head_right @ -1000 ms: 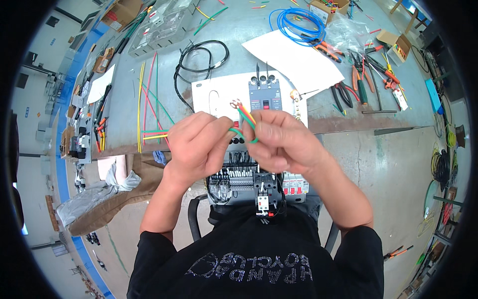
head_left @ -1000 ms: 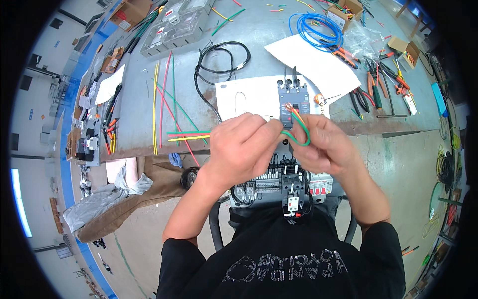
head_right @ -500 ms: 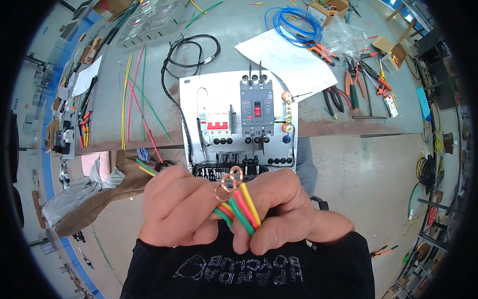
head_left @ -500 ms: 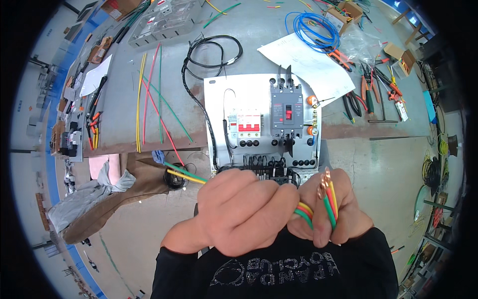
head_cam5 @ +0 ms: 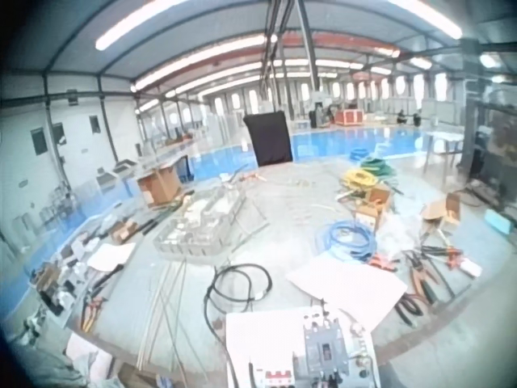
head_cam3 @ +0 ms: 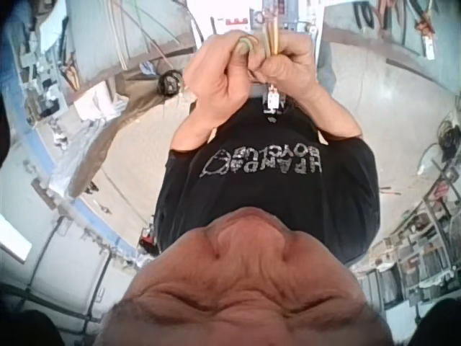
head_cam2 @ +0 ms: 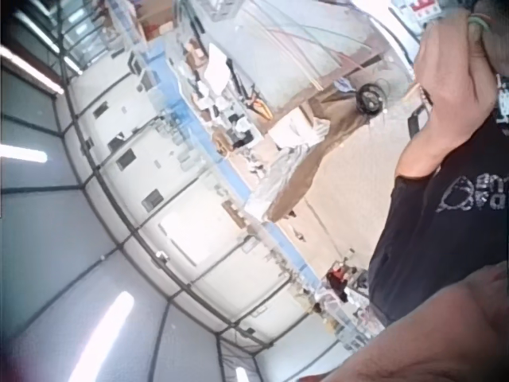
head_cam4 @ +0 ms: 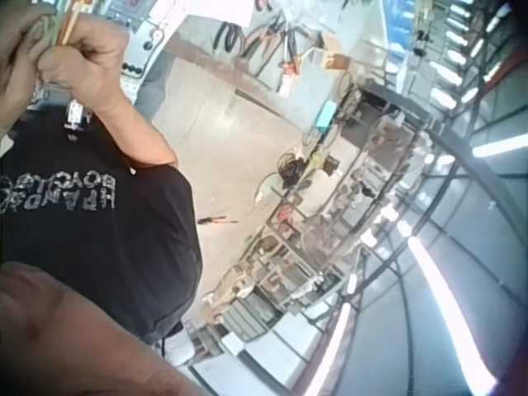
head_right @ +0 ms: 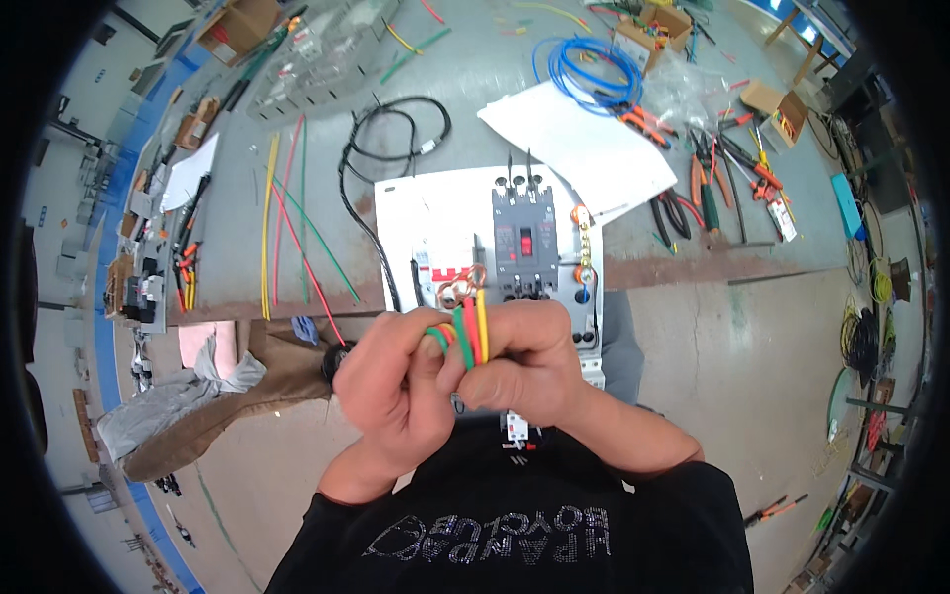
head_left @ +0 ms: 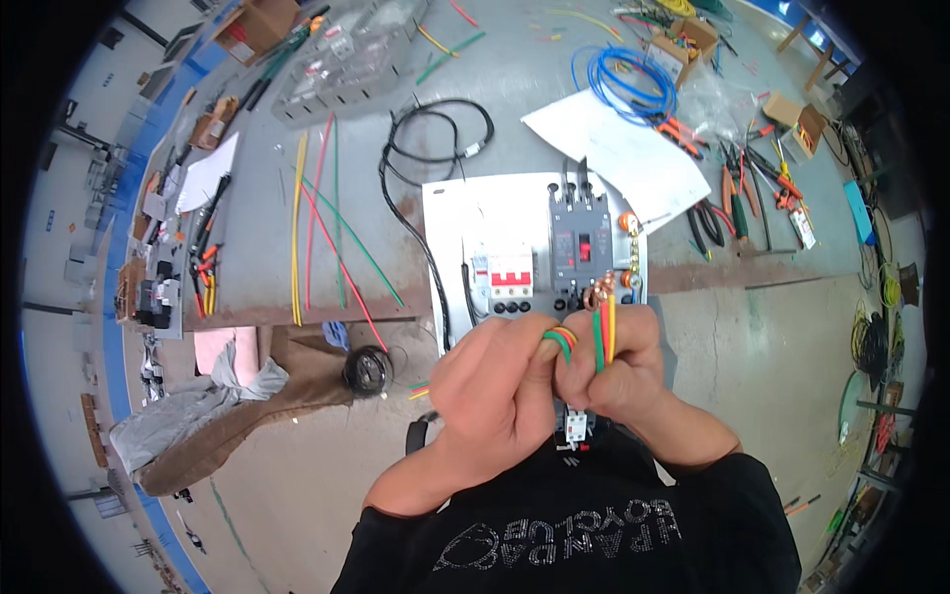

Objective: The person assembles an electrical control panel by stripping and inserting colored wires into terminal blocks and circuit breakers. They use pliers and a screwdriver to secure connections and organize the wiring on the panel.

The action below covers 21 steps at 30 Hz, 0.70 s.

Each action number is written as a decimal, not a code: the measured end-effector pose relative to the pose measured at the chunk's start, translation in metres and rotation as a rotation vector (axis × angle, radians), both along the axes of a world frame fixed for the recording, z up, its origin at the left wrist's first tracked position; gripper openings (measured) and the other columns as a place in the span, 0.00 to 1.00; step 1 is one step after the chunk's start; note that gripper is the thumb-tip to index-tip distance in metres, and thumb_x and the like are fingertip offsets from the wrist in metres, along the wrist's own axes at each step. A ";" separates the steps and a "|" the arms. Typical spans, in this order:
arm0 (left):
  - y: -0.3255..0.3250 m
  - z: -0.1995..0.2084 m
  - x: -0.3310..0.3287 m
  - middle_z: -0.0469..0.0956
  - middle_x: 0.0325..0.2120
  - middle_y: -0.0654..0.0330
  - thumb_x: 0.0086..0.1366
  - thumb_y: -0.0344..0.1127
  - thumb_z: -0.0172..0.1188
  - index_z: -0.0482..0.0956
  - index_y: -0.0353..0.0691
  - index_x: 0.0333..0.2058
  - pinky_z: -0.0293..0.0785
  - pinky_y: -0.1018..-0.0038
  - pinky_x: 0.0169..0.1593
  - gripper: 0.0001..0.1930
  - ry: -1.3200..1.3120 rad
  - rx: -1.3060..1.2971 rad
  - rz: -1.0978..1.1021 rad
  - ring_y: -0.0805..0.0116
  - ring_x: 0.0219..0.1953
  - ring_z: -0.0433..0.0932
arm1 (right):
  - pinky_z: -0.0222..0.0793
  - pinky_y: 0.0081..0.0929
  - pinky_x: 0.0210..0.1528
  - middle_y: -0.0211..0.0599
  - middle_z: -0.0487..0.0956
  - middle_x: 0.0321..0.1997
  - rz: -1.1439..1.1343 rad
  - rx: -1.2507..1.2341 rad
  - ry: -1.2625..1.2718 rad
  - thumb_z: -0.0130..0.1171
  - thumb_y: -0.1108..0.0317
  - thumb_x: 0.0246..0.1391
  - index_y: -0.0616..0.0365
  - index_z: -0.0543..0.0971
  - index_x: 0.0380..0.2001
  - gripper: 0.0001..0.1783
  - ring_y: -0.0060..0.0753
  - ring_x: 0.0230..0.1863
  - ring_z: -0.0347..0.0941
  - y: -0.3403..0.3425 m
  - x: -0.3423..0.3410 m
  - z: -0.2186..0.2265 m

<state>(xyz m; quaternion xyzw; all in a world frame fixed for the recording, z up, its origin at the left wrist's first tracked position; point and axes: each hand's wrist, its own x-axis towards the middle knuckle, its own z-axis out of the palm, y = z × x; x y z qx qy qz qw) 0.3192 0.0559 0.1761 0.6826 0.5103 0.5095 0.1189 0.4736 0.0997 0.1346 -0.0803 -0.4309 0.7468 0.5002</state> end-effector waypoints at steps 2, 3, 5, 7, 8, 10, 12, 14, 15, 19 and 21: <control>0.009 -0.006 -0.003 0.77 0.24 0.53 0.62 0.20 0.66 0.83 0.32 0.40 0.70 0.65 0.26 0.08 -0.008 0.055 0.019 0.56 0.22 0.75 | 0.62 0.23 0.21 0.36 0.80 0.25 0.098 -0.101 0.020 0.72 0.58 0.65 0.66 0.85 0.37 0.18 0.23 0.19 0.69 0.007 0.002 -0.002; 0.012 -0.013 -0.007 0.76 0.24 0.53 0.62 0.21 0.68 0.83 0.33 0.41 0.71 0.65 0.26 0.08 0.040 0.038 0.003 0.56 0.23 0.76 | 0.61 0.24 0.20 0.36 0.79 0.24 0.139 -0.161 0.021 0.70 0.57 0.68 0.66 0.85 0.38 0.19 0.23 0.17 0.67 0.008 0.007 -0.003; 0.016 -0.021 -0.013 0.76 0.24 0.54 0.62 0.22 0.69 0.84 0.33 0.42 0.71 0.65 0.27 0.09 0.093 0.075 -0.043 0.56 0.23 0.76 | 0.60 0.24 0.19 0.37 0.77 0.23 0.210 -0.261 -0.009 0.64 0.54 0.71 0.67 0.84 0.39 0.21 0.23 0.16 0.66 0.007 0.016 -0.004; 0.019 -0.022 -0.015 0.76 0.25 0.55 0.60 0.23 0.71 0.84 0.33 0.43 0.72 0.65 0.28 0.12 0.134 0.094 -0.111 0.56 0.24 0.77 | 0.60 0.24 0.18 0.38 0.77 0.22 0.241 -0.314 -0.026 0.60 0.51 0.74 0.67 0.83 0.40 0.24 0.24 0.16 0.66 0.002 0.022 -0.006; 0.018 -0.021 -0.014 0.77 0.25 0.55 0.60 0.23 0.70 0.84 0.34 0.43 0.72 0.65 0.27 0.11 0.152 0.088 -0.121 0.57 0.24 0.77 | 0.61 0.24 0.18 0.39 0.77 0.22 0.234 -0.311 -0.026 0.58 0.50 0.75 0.67 0.84 0.39 0.26 0.24 0.16 0.66 0.000 0.025 -0.005; 0.016 -0.020 -0.013 0.79 0.26 0.55 0.61 0.22 0.68 0.85 0.34 0.42 0.71 0.66 0.27 0.10 0.188 0.077 -0.141 0.58 0.24 0.77 | 0.62 0.23 0.18 0.40 0.78 0.23 0.221 -0.303 -0.027 0.54 0.48 0.77 0.68 0.84 0.39 0.29 0.26 0.17 0.68 -0.006 0.031 -0.004; 0.016 -0.022 -0.013 0.78 0.26 0.55 0.59 0.23 0.69 0.85 0.34 0.42 0.71 0.67 0.27 0.11 0.200 0.111 -0.171 0.58 0.24 0.77 | 0.67 0.25 0.19 0.41 0.78 0.24 0.217 -0.351 -0.020 0.55 0.49 0.76 0.70 0.83 0.38 0.28 0.27 0.17 0.70 -0.012 0.035 0.000; 0.016 -0.022 -0.012 0.79 0.26 0.56 0.58 0.23 0.70 0.85 0.33 0.42 0.71 0.67 0.26 0.12 0.197 0.136 -0.197 0.58 0.23 0.77 | 0.69 0.26 0.19 0.42 0.79 0.24 0.201 -0.345 -0.060 0.57 0.50 0.76 0.71 0.83 0.37 0.28 0.28 0.17 0.71 -0.018 0.039 0.006; 0.016 -0.021 -0.013 0.79 0.26 0.56 0.57 0.23 0.70 0.85 0.33 0.42 0.70 0.67 0.26 0.12 0.206 0.149 -0.216 0.58 0.23 0.77 | 0.69 0.26 0.18 0.41 0.79 0.23 0.193 -0.333 -0.060 0.57 0.50 0.75 0.71 0.83 0.37 0.28 0.28 0.17 0.72 -0.020 0.040 0.008; 0.015 -0.018 -0.017 0.80 0.26 0.56 0.53 0.23 0.70 0.85 0.32 0.41 0.70 0.67 0.25 0.14 0.241 0.154 -0.270 0.60 0.22 0.76 | 0.69 0.26 0.17 0.41 0.78 0.22 0.162 -0.340 -0.058 0.59 0.50 0.74 0.70 0.82 0.35 0.28 0.29 0.15 0.72 -0.031 0.039 0.009; 0.016 -0.016 -0.021 0.80 0.26 0.57 0.52 0.23 0.70 0.85 0.32 0.40 0.69 0.67 0.24 0.14 0.267 0.160 -0.276 0.60 0.22 0.75 | 0.69 0.25 0.16 0.41 0.78 0.22 0.154 -0.348 -0.074 0.59 0.50 0.75 0.69 0.82 0.34 0.27 0.29 0.15 0.73 -0.032 0.036 0.008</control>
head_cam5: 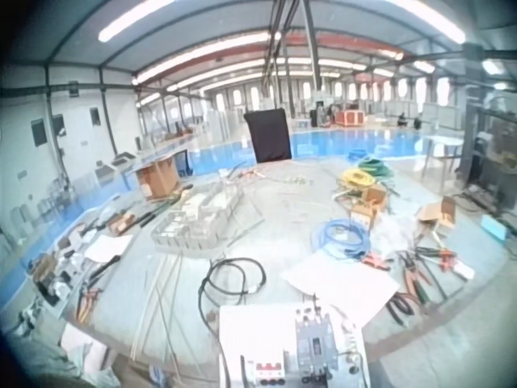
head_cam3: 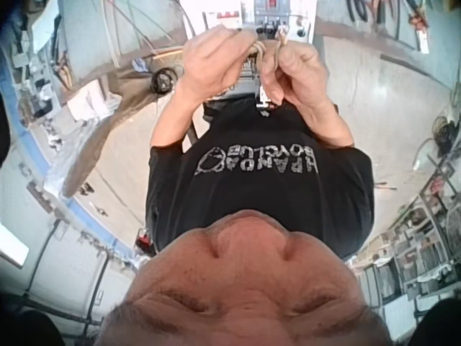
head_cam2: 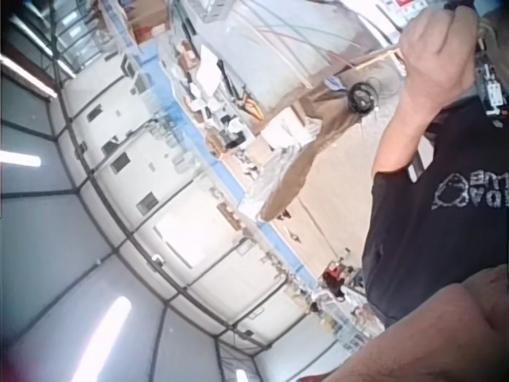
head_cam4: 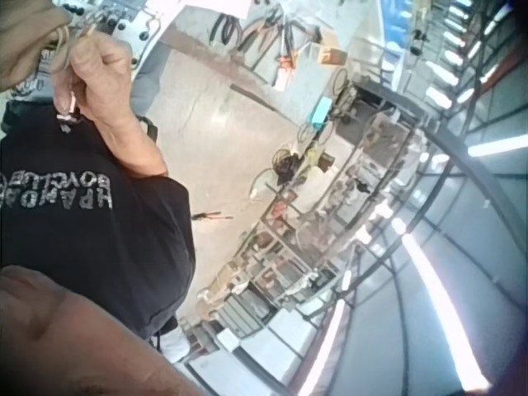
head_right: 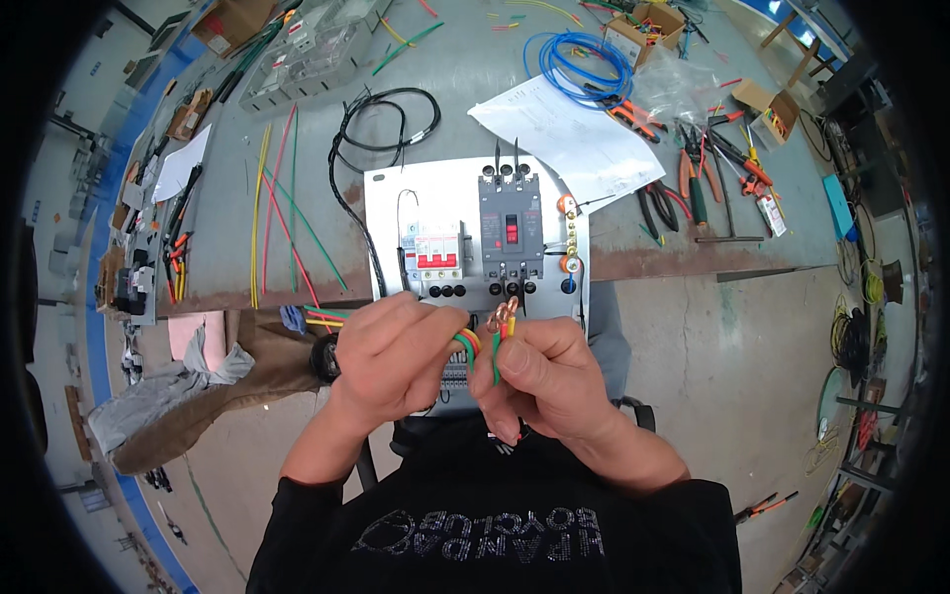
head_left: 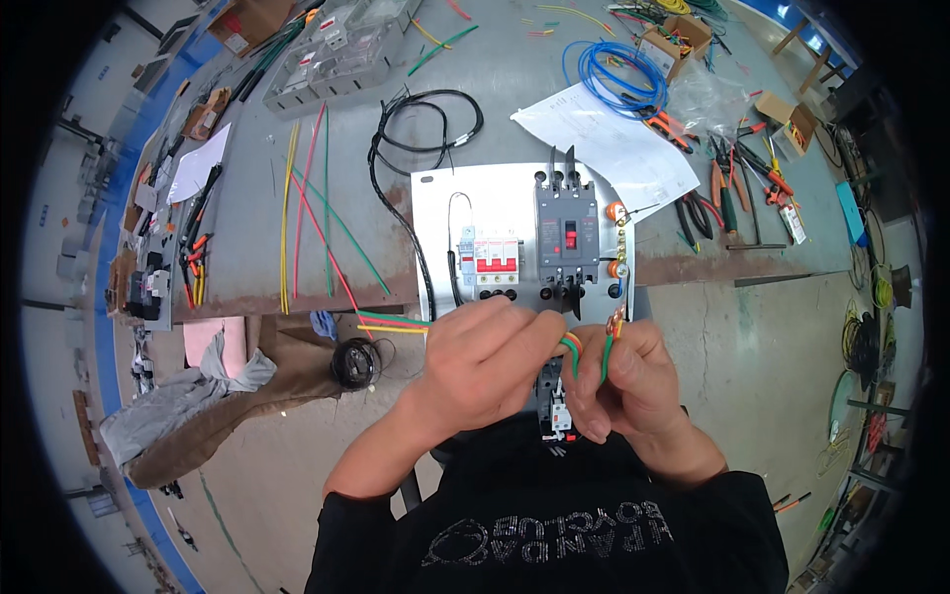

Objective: The person assembles an electrical control panel by stripping and inserting colored wires into terminal blocks and circuit breakers. They use pliers and a screwdriver to secure connections and organize the wiring on the panel.

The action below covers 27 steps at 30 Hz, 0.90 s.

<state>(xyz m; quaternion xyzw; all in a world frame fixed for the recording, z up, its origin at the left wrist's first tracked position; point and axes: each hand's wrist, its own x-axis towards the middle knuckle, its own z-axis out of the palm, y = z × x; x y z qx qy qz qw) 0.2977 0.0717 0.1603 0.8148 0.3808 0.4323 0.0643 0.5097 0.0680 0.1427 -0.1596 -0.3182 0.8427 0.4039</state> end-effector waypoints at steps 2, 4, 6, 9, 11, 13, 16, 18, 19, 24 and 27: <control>0.005 0.001 -0.003 0.79 0.26 0.57 0.52 0.23 0.70 0.85 0.32 0.40 0.69 0.67 0.24 0.15 0.029 0.037 -0.021 0.61 0.22 0.75 | 0.70 0.25 0.17 0.40 0.78 0.22 -0.015 0.017 -0.031 0.58 0.51 0.75 0.69 0.82 0.33 0.27 0.29 0.15 0.73 0.001 -0.001 0.002; 0.008 -0.005 -0.003 0.74 0.25 0.60 0.49 0.25 0.70 0.84 0.35 0.40 0.67 0.67 0.24 0.16 0.012 0.039 -0.044 0.63 0.22 0.72 | 0.70 0.25 0.16 0.40 0.78 0.22 0.000 -0.041 0.013 0.57 0.52 0.76 0.68 0.82 0.33 0.26 0.28 0.15 0.73 0.001 -0.001 -0.004; 0.016 -0.009 -0.006 0.70 0.24 0.62 0.49 0.25 0.70 0.84 0.36 0.39 0.66 0.67 0.24 0.15 0.011 0.055 -0.057 0.64 0.22 0.72 | 0.70 0.25 0.16 0.40 0.78 0.22 0.005 -0.056 0.048 0.55 0.53 0.77 0.68 0.82 0.33 0.26 0.27 0.15 0.73 0.008 -0.006 -0.006; 0.019 -0.012 -0.009 0.71 0.24 0.61 0.49 0.24 0.70 0.84 0.36 0.38 0.67 0.67 0.24 0.15 0.033 0.057 -0.051 0.64 0.22 0.72 | 0.71 0.25 0.17 0.40 0.78 0.22 0.018 -0.086 0.055 0.56 0.54 0.77 0.67 0.82 0.33 0.25 0.27 0.15 0.73 0.012 -0.008 -0.006; 0.023 -0.008 -0.008 0.74 0.25 0.59 0.52 0.24 0.70 0.84 0.35 0.39 0.70 0.66 0.25 0.14 0.012 0.027 -0.059 0.61 0.23 0.74 | 0.70 0.25 0.16 0.40 0.78 0.23 0.031 -0.053 0.084 0.55 0.53 0.77 0.66 0.82 0.35 0.25 0.27 0.15 0.72 0.017 -0.008 -0.010; 0.029 -0.009 -0.005 0.78 0.25 0.57 0.56 0.24 0.71 0.84 0.33 0.40 0.72 0.65 0.26 0.12 -0.004 0.010 -0.054 0.58 0.23 0.77 | 0.69 0.25 0.16 0.40 0.78 0.23 0.047 -0.086 0.136 0.52 0.52 0.78 0.65 0.81 0.37 0.25 0.27 0.16 0.71 0.023 -0.006 -0.020; 0.034 -0.007 -0.001 0.77 0.25 0.56 0.60 0.24 0.70 0.84 0.34 0.42 0.73 0.64 0.28 0.11 0.017 -0.044 0.017 0.56 0.25 0.78 | 0.66 0.24 0.16 0.38 0.77 0.26 0.050 -0.198 0.156 0.41 0.45 0.81 0.62 0.80 0.50 0.30 0.24 0.17 0.70 0.032 0.001 -0.036; 0.033 -0.004 -0.003 0.77 0.25 0.55 0.61 0.24 0.70 0.84 0.34 0.42 0.73 0.64 0.29 0.11 0.033 -0.068 0.064 0.56 0.26 0.78 | 0.67 0.22 0.17 0.38 0.77 0.27 -0.040 -0.272 0.201 0.39 0.45 0.81 0.62 0.80 0.55 0.31 0.23 0.17 0.70 0.044 0.005 -0.033; 0.033 -0.003 -0.004 0.76 0.25 0.55 0.61 0.24 0.70 0.84 0.35 0.43 0.73 0.64 0.29 0.11 0.041 -0.080 0.089 0.56 0.26 0.79 | 0.67 0.21 0.18 0.38 0.77 0.27 -0.084 -0.311 0.224 0.38 0.45 0.81 0.62 0.80 0.57 0.31 0.22 0.17 0.70 0.051 0.007 -0.032; 0.033 -0.002 -0.006 0.77 0.25 0.55 0.64 0.24 0.69 0.83 0.35 0.41 0.73 0.62 0.31 0.07 0.108 -0.117 0.141 0.56 0.28 0.79 | 0.69 0.19 0.19 0.33 0.79 0.28 -0.132 -0.008 -0.092 0.53 0.54 0.78 0.62 0.80 0.58 0.22 0.21 0.19 0.73 0.053 0.009 -0.038; 0.034 -0.002 -0.005 0.78 0.27 0.54 0.65 0.25 0.68 0.83 0.35 0.41 0.74 0.61 0.32 0.07 0.119 -0.170 0.141 0.54 0.29 0.80 | 0.69 0.20 0.19 0.34 0.80 0.29 -0.131 -0.035 -0.213 0.57 0.56 0.76 0.62 0.81 0.56 0.20 0.21 0.20 0.74 0.054 0.003 -0.037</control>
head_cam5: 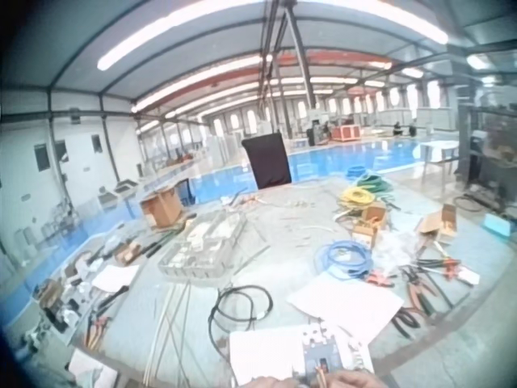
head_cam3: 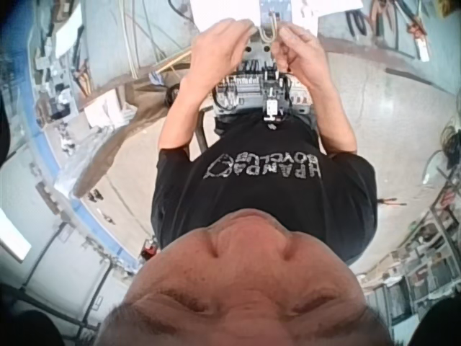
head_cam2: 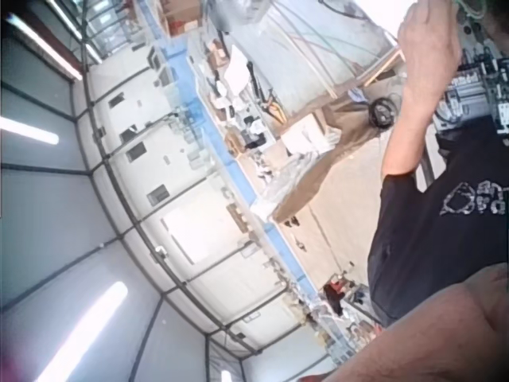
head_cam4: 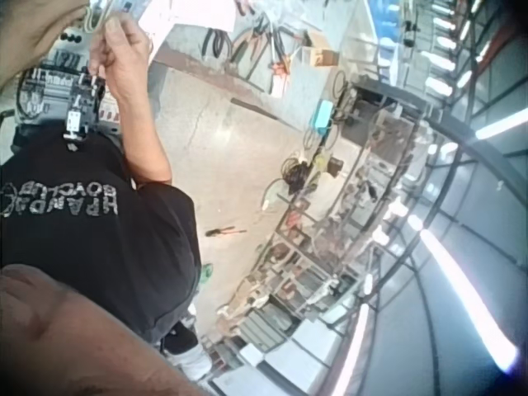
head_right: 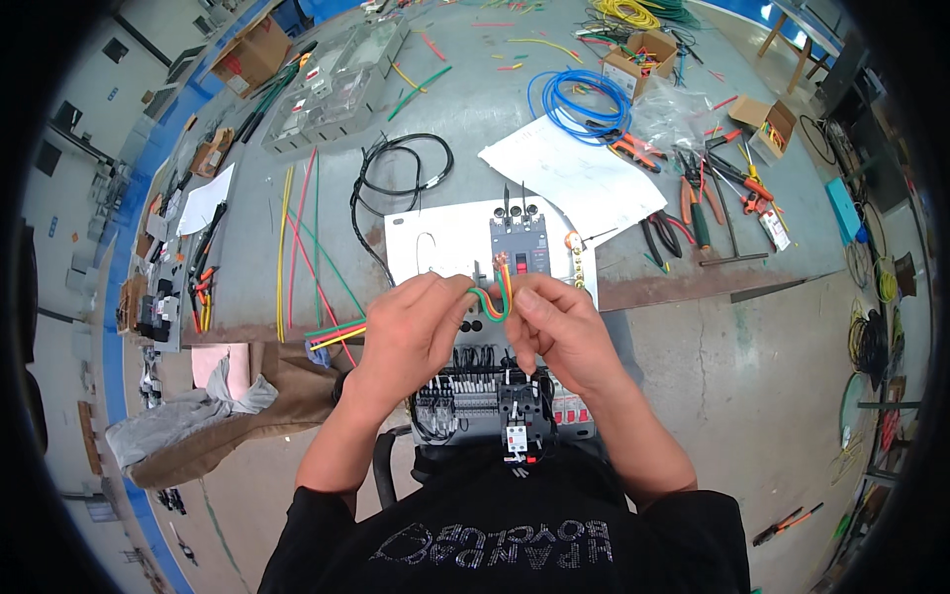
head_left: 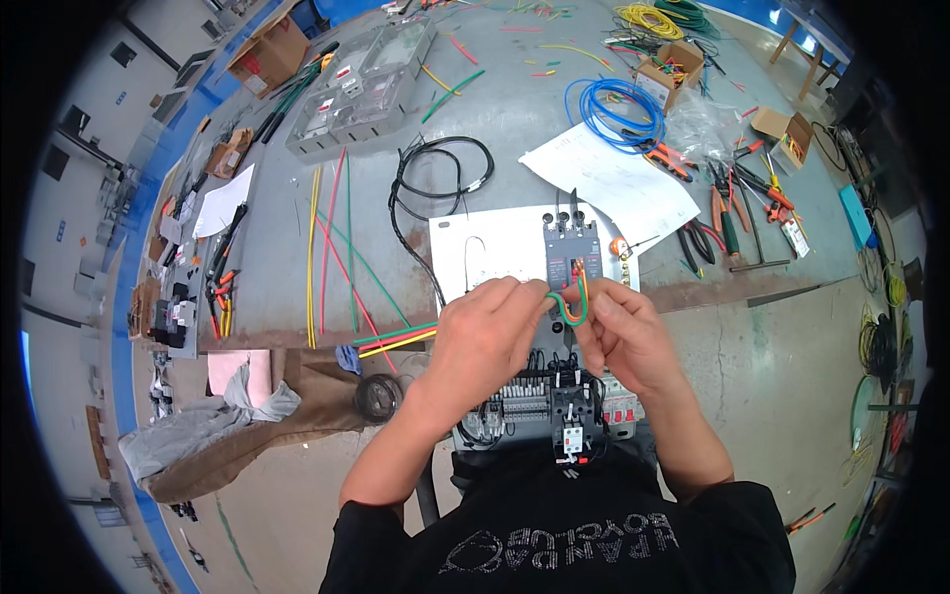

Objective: The person assembles an electrical control panel by stripping and inserting colored wires into terminal blocks and circuit breakers. They use pliers and a screwdriver to secure connections and organize the wiring on the panel.

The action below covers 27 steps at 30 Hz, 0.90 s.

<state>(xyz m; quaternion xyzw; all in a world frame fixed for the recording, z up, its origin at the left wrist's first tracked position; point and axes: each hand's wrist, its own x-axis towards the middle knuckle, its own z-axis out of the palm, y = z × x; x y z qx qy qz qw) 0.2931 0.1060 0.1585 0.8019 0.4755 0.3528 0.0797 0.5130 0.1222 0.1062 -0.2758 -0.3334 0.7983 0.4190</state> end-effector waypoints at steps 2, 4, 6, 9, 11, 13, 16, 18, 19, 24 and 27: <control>0.004 0.000 0.000 0.79 0.29 0.52 0.66 0.25 0.68 0.83 0.35 0.42 0.75 0.60 0.34 0.07 0.020 -0.016 -0.002 0.52 0.31 0.81 | 0.71 0.20 0.21 0.32 0.80 0.29 0.009 0.015 -0.020 0.59 0.60 0.75 0.62 0.83 0.54 0.17 0.20 0.20 0.75 0.003 0.003 0.002; 0.014 -0.006 -0.009 0.80 0.31 0.51 0.66 0.25 0.68 0.83 0.35 0.43 0.77 0.58 0.37 0.08 0.060 -0.006 -0.010 0.49 0.34 0.82 | 0.71 0.20 0.22 0.31 0.80 0.29 -0.018 0.054 -0.093 0.59 0.61 0.74 0.63 0.83 0.53 0.16 0.20 0.21 0.75 0.007 0.008 0.003; 0.030 -0.020 -0.033 0.83 0.36 0.47 0.67 0.24 0.65 0.83 0.34 0.46 0.80 0.57 0.43 0.09 0.091 -0.009 0.037 0.43 0.39 0.83 | 0.70 0.18 0.24 0.30 0.80 0.29 -0.048 0.090 -0.195 0.61 0.63 0.73 0.64 0.85 0.52 0.15 0.18 0.22 0.75 0.012 0.017 0.003; 0.063 -0.039 -0.070 0.83 0.37 0.46 0.70 0.25 0.64 0.83 0.34 0.45 0.80 0.58 0.44 0.07 0.097 0.005 0.107 0.42 0.40 0.84 | 0.70 0.17 0.25 0.28 0.81 0.29 -0.107 0.164 -0.339 0.62 0.63 0.72 0.65 0.85 0.51 0.15 0.16 0.24 0.75 0.021 0.038 -0.011; 0.093 -0.050 -0.087 0.84 0.38 0.45 0.71 0.29 0.63 0.83 0.35 0.45 0.80 0.54 0.44 0.07 0.098 0.031 0.092 0.40 0.40 0.83 | 0.70 0.17 0.25 0.29 0.82 0.30 -0.201 0.206 -0.447 0.63 0.64 0.72 0.65 0.85 0.50 0.14 0.15 0.24 0.75 0.025 0.064 -0.026; 0.119 -0.063 -0.104 0.85 0.39 0.46 0.71 0.31 0.64 0.83 0.35 0.44 0.80 0.55 0.45 0.07 0.119 -0.016 0.119 0.40 0.41 0.83 | 0.69 0.18 0.24 0.28 0.82 0.29 -0.293 0.221 -0.560 0.65 0.64 0.69 0.64 0.86 0.46 0.13 0.14 0.23 0.74 0.027 0.092 -0.042; 0.146 -0.073 -0.123 0.85 0.39 0.46 0.72 0.32 0.63 0.84 0.36 0.43 0.79 0.55 0.44 0.07 0.135 -0.072 0.129 0.41 0.41 0.83 | 0.69 0.19 0.23 0.27 0.81 0.27 -0.439 0.277 -0.789 0.66 0.65 0.68 0.63 0.87 0.43 0.11 0.15 0.22 0.74 0.030 0.132 -0.060; 0.162 -0.079 -0.129 0.84 0.38 0.46 0.72 0.33 0.63 0.84 0.37 0.43 0.79 0.56 0.44 0.07 0.148 -0.117 0.129 0.41 0.41 0.83 | 0.68 0.20 0.22 0.27 0.80 0.25 -0.531 0.235 -0.878 0.67 0.64 0.67 0.64 0.87 0.40 0.12 0.16 0.21 0.74 0.033 0.157 -0.069; 0.169 -0.083 -0.130 0.84 0.39 0.46 0.72 0.33 0.62 0.84 0.37 0.44 0.79 0.56 0.44 0.07 0.160 -0.143 0.126 0.41 0.41 0.83 | 0.68 0.20 0.22 0.27 0.80 0.25 -0.567 0.227 -0.921 0.67 0.64 0.67 0.64 0.87 0.40 0.12 0.16 0.21 0.74 0.034 0.171 -0.075; 0.184 -0.093 -0.143 0.84 0.38 0.46 0.71 0.33 0.62 0.84 0.37 0.44 0.78 0.55 0.45 0.08 0.228 -0.216 0.149 0.40 0.42 0.83 | 0.71 0.25 0.26 0.29 0.81 0.24 -0.682 0.297 -1.191 0.68 0.63 0.65 0.64 0.87 0.38 0.13 0.18 0.23 0.76 0.063 0.226 -0.084; 0.187 -0.102 -0.158 0.83 0.38 0.45 0.70 0.33 0.62 0.84 0.37 0.44 0.77 0.53 0.45 0.08 0.186 -0.221 0.142 0.39 0.42 0.82 | 0.75 0.31 0.35 0.38 0.84 0.26 -0.740 0.319 -1.372 0.68 0.61 0.62 0.64 0.88 0.39 0.14 0.28 0.28 0.80 0.086 0.258 -0.087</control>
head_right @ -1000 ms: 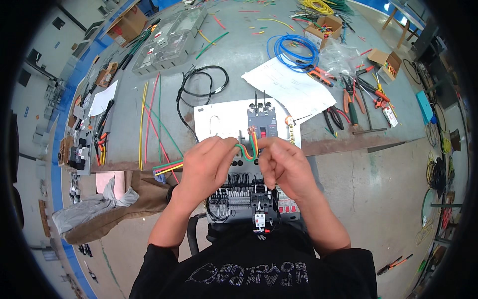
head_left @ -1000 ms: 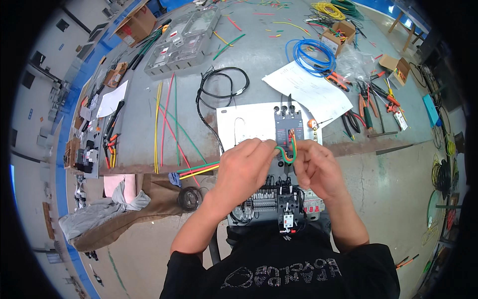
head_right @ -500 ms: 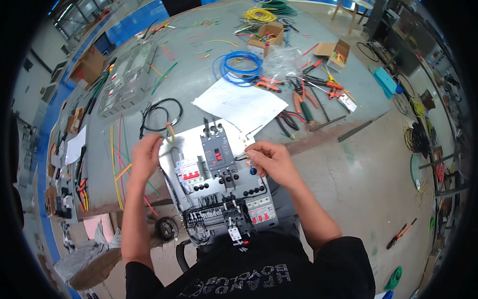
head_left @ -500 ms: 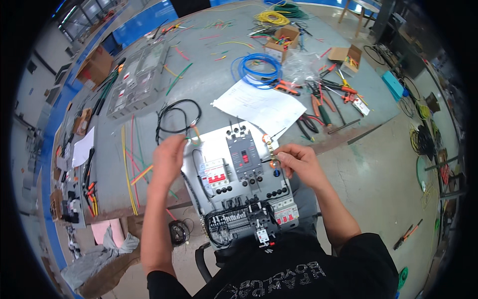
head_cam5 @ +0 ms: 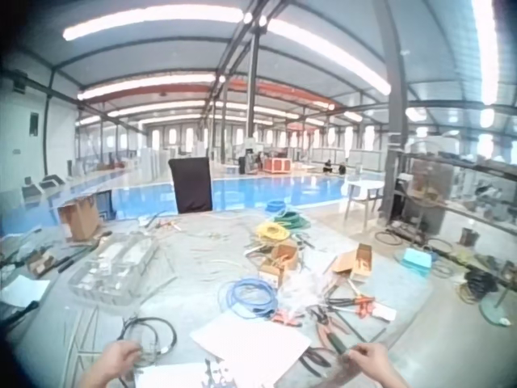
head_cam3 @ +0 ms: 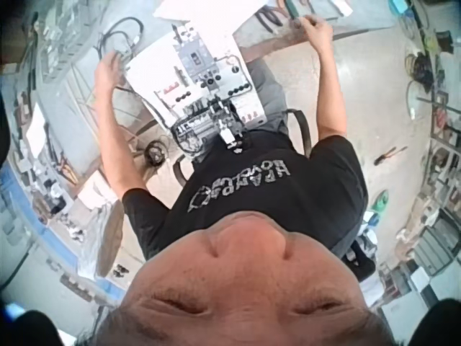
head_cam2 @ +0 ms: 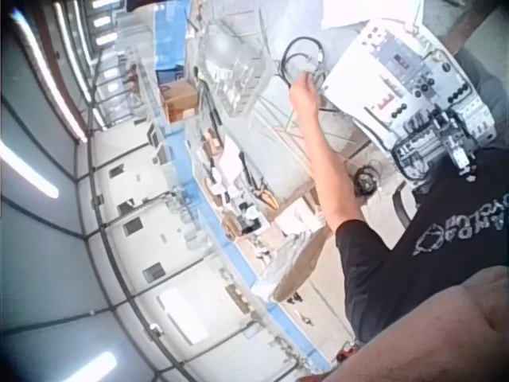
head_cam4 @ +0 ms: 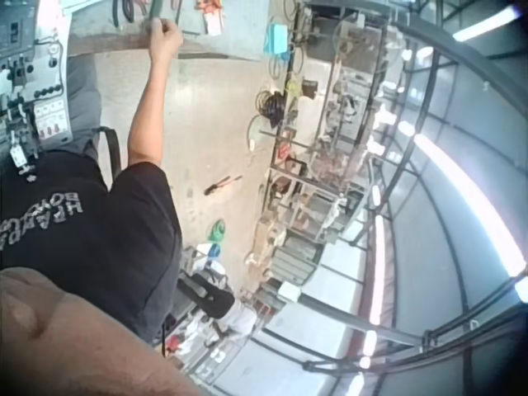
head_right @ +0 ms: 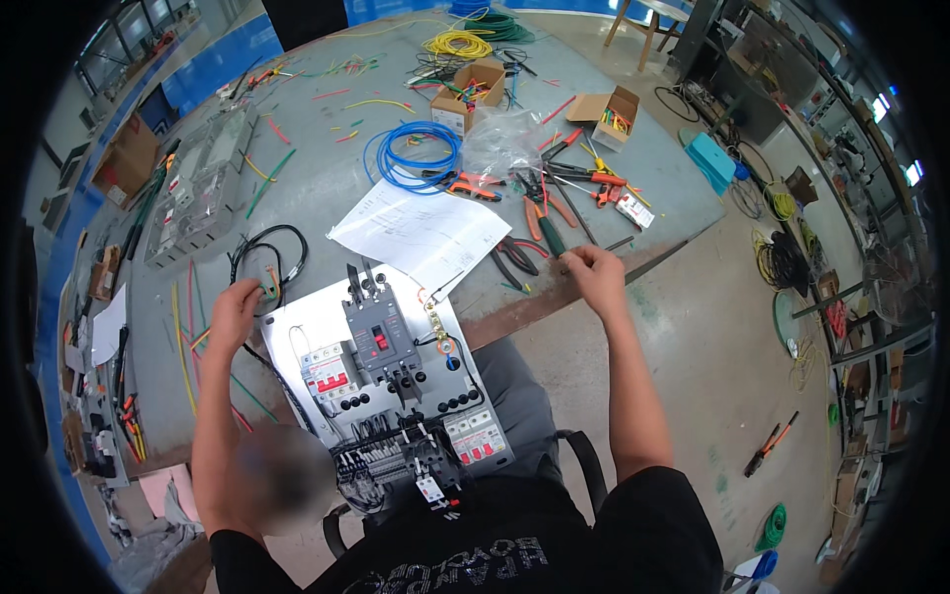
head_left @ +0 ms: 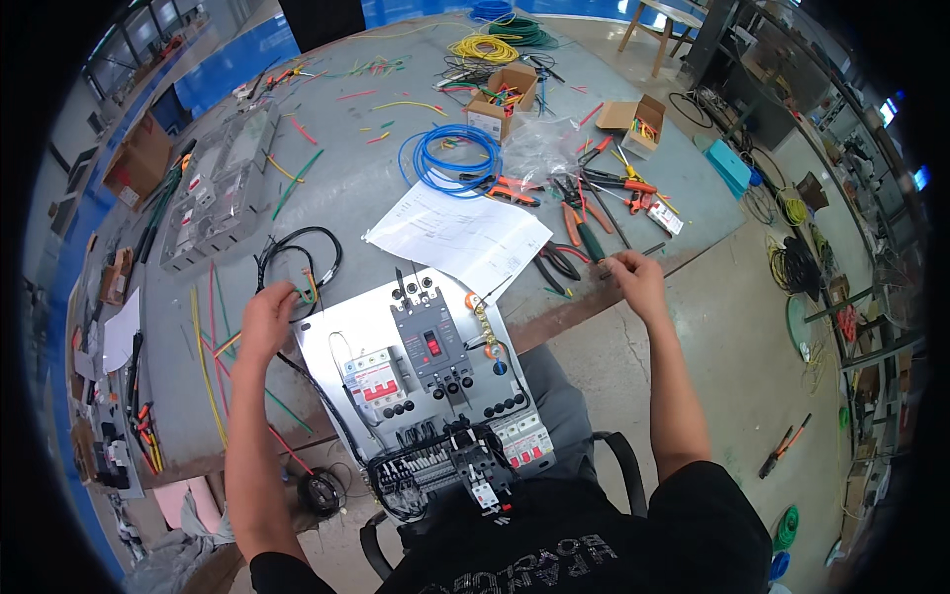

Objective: The person assembles an electrical control panel by stripping and inserting colored wires into terminal blocks and circuit breakers. They use pliers and a screwdriver to secure connections and organize the wiring on the panel.

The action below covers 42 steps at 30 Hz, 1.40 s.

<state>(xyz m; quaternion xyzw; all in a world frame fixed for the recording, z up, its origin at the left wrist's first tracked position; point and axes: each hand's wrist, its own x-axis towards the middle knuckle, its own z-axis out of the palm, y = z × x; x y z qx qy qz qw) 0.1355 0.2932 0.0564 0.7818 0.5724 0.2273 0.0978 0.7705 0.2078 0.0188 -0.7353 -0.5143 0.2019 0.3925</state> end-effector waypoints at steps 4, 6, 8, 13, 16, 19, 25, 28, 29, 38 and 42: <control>-0.007 -0.008 -0.026 0.83 0.38 0.45 0.71 0.34 0.61 0.83 0.38 0.44 0.76 0.52 0.45 0.08 0.047 -0.015 0.034 0.39 0.42 0.81 | 0.78 0.37 0.45 0.47 0.88 0.35 -0.039 0.066 -0.240 0.67 0.58 0.62 0.61 0.88 0.42 0.16 0.40 0.37 0.85 0.024 0.035 -0.013; -0.007 -0.003 -0.034 0.83 0.39 0.45 0.71 0.36 0.61 0.82 0.39 0.43 0.76 0.51 0.45 0.08 0.081 -0.037 0.018 0.38 0.44 0.81 | 0.76 0.32 0.40 0.38 0.87 0.32 -0.031 0.088 -0.231 0.67 0.59 0.65 0.63 0.88 0.41 0.15 0.27 0.35 0.81 0.030 0.051 -0.025; -0.005 -0.004 -0.041 0.82 0.39 0.46 0.72 0.38 0.61 0.82 0.39 0.43 0.75 0.50 0.45 0.10 0.077 -0.015 0.022 0.38 0.43 0.81 | 0.76 0.32 0.41 0.39 0.87 0.33 -0.051 0.047 -0.261 0.68 0.59 0.64 0.62 0.88 0.41 0.15 0.30 0.36 0.82 0.032 0.062 -0.027; -0.012 -0.010 -0.063 0.83 0.38 0.49 0.71 0.37 0.62 0.85 0.40 0.44 0.76 0.51 0.49 0.09 0.138 -0.083 0.098 0.41 0.46 0.80 | 0.78 0.37 0.46 0.46 0.87 0.35 -0.033 0.031 -0.350 0.68 0.58 0.62 0.61 0.88 0.43 0.16 0.42 0.38 0.85 0.038 0.056 -0.034; -0.007 -0.028 -0.076 0.84 0.41 0.49 0.70 0.36 0.63 0.85 0.39 0.46 0.76 0.52 0.51 0.10 0.135 -0.010 0.117 0.42 0.48 0.80 | 0.78 0.39 0.47 0.48 0.88 0.38 -0.018 0.013 -0.315 0.69 0.58 0.62 0.62 0.87 0.43 0.16 0.44 0.40 0.86 0.036 0.057 -0.043; -0.015 -0.038 -0.063 0.83 0.45 0.48 0.70 0.35 0.63 0.83 0.38 0.51 0.76 0.53 0.54 0.14 0.102 0.027 0.156 0.42 0.51 0.80 | 0.79 0.39 0.48 0.49 0.88 0.40 -0.018 0.046 -0.343 0.68 0.58 0.62 0.62 0.87 0.43 0.17 0.44 0.42 0.86 0.028 0.049 -0.036; -0.049 -0.033 -0.055 0.80 0.56 0.47 0.69 0.31 0.63 0.79 0.39 0.60 0.74 0.55 0.61 0.21 0.117 0.128 0.212 0.41 0.58 0.77 | 0.79 0.35 0.45 0.44 0.87 0.38 0.220 0.014 -0.105 0.69 0.63 0.60 0.62 0.87 0.41 0.13 0.38 0.39 0.85 0.021 -0.017 0.004; -0.066 -0.037 -0.042 0.80 0.56 0.45 0.69 0.31 0.64 0.78 0.37 0.61 0.73 0.55 0.63 0.22 0.106 0.174 0.230 0.40 0.59 0.77 | 0.79 0.37 0.45 0.45 0.86 0.38 0.255 0.029 -0.175 0.72 0.62 0.58 0.59 0.88 0.43 0.14 0.43 0.39 0.84 0.022 -0.038 0.011; -0.072 -0.037 -0.038 0.80 0.57 0.44 0.69 0.31 0.63 0.78 0.36 0.61 0.73 0.55 0.64 0.22 0.105 0.185 0.239 0.40 0.59 0.77 | 0.79 0.37 0.44 0.45 0.86 0.39 0.264 0.036 -0.154 0.72 0.61 0.57 0.58 0.88 0.44 0.15 0.43 0.39 0.85 0.024 -0.041 0.009; -0.135 -0.012 0.050 0.80 0.57 0.45 0.71 0.32 0.64 0.79 0.34 0.60 0.71 0.58 0.66 0.20 -0.167 0.156 0.184 0.45 0.60 0.78 | 0.79 0.44 0.46 0.43 0.84 0.43 0.283 0.138 -0.453 0.77 0.49 0.51 0.51 0.89 0.44 0.23 0.52 0.44 0.83 0.042 -0.091 0.011; -0.140 -0.016 0.076 0.81 0.56 0.46 0.71 0.32 0.64 0.80 0.34 0.59 0.70 0.58 0.66 0.20 -0.188 0.168 0.134 0.45 0.60 0.78 | 0.80 0.43 0.51 0.43 0.85 0.43 0.341 0.208 -0.531 0.75 0.51 0.54 0.51 0.89 0.48 0.22 0.49 0.50 0.84 0.061 -0.105 0.015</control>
